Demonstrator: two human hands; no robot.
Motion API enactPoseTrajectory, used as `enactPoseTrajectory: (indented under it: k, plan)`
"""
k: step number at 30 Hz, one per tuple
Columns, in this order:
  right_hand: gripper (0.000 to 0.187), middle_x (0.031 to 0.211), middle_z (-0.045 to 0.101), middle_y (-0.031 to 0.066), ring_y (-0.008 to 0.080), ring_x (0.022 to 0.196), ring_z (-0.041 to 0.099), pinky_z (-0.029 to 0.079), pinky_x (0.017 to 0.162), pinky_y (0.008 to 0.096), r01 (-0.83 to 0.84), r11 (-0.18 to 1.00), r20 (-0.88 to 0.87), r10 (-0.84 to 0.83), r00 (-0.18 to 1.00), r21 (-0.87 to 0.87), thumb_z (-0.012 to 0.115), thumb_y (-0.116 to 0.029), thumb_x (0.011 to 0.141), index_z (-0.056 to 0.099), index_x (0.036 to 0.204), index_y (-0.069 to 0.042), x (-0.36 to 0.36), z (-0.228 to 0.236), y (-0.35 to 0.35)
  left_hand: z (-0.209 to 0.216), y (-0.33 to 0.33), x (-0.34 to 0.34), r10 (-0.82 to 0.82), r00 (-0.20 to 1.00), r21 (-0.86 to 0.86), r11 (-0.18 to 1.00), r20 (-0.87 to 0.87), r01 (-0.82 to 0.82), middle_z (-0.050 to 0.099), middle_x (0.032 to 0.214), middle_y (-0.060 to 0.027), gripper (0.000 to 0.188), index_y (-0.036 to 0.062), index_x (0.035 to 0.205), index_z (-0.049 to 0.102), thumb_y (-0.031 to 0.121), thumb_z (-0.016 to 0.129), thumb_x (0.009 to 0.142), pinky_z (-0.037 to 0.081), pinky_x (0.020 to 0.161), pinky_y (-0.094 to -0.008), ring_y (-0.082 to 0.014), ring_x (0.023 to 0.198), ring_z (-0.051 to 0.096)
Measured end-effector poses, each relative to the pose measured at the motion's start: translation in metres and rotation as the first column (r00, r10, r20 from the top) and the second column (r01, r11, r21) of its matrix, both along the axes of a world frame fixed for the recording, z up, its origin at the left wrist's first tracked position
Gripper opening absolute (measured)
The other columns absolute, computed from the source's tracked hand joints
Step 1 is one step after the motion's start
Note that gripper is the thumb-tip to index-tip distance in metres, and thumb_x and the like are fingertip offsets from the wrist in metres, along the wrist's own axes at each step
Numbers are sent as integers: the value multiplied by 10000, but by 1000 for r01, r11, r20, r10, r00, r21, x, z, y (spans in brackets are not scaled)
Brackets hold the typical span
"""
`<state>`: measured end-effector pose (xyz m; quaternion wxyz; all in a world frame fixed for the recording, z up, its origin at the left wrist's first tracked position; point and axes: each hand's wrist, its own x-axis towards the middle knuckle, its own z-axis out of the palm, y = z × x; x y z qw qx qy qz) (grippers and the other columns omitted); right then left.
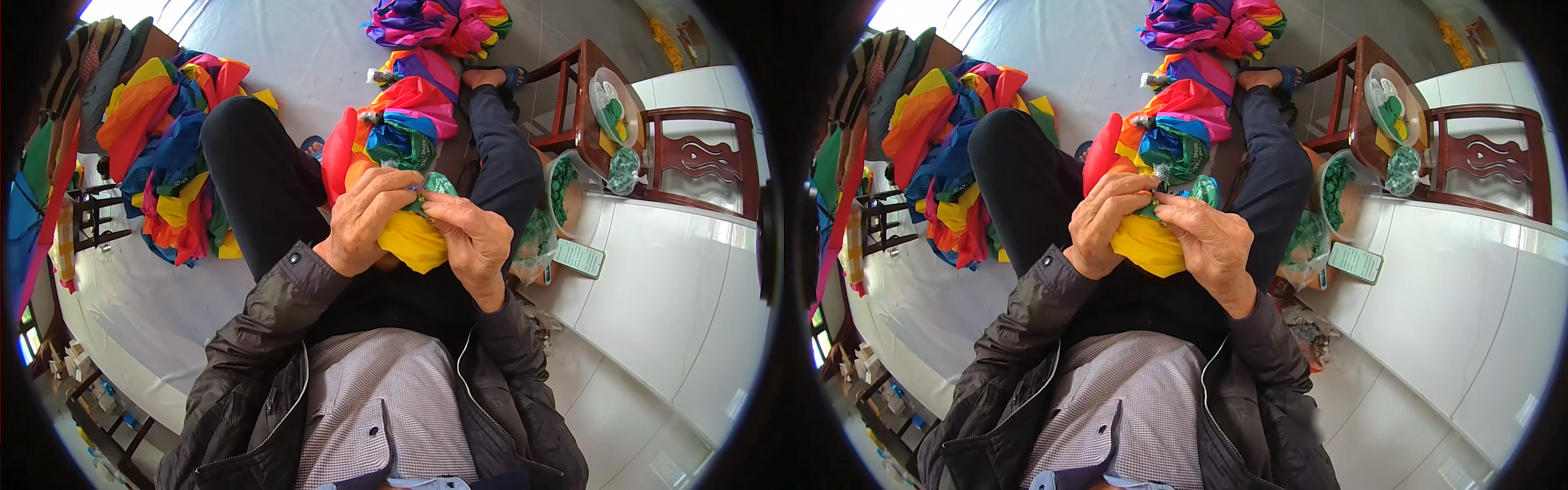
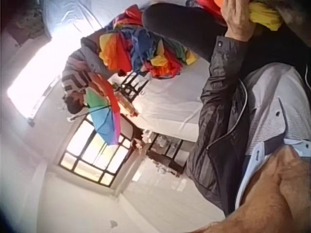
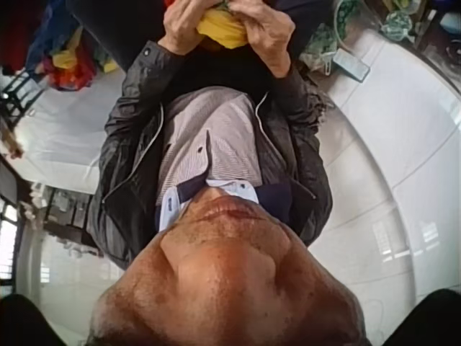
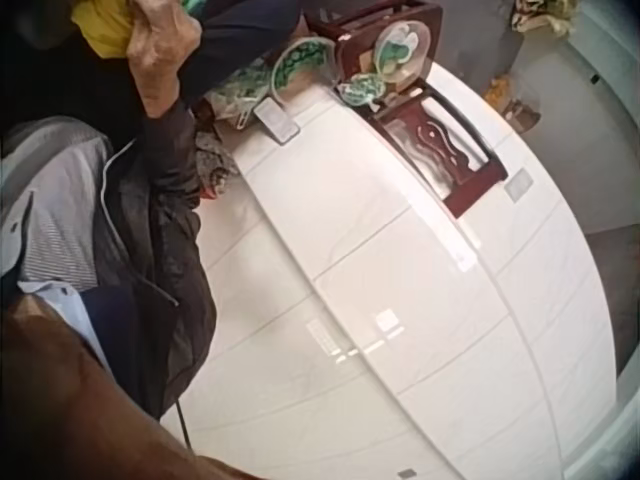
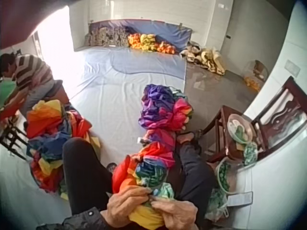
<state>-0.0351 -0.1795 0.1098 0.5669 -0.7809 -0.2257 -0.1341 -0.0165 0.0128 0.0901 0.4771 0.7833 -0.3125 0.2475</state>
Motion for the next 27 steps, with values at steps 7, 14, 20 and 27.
enactPoseTrajectory:
  k: [7,14,20,27]
  plan:
    - [148,994,771,158,245,880,775,603,748,293,64,998,21,-65,998,29,730,38,891,729,1036,9,-7,-4,4,2,-8,-8,-20,994,-94,996,-110,10,731,1156,-171,467,-16,1156,670,53,816,717,605,828,-380,-312,988,740]
    - [80,907,776,104,188,807,756,584,729,263,143,989,-152,-148,977,-47,701,-28,969,699,1032,22,-18,6,5,-8,-1,-9,-57,993,0,998,-100,57,739,1118,-159,471,-13,1177,685,57,809,728,603,774,-366,-294,919,747]
    - [144,862,758,118,163,705,742,579,627,274,72,997,-488,-70,870,-15,659,-112,1020,661,1032,32,1,-11,-14,6,2,-25,-149,976,12,988,-161,153,748,977,-137,357,-15,1094,719,71,810,759,593,678,-363,-283,834,757]
    - [223,912,748,157,196,771,750,623,678,308,-2,990,-784,114,611,143,585,-178,1067,654,1066,35,77,-90,-26,29,-11,-52,-329,940,66,940,-86,335,617,868,-74,402,-10,1140,645,105,760,772,529,584,-357,-222,673,656]
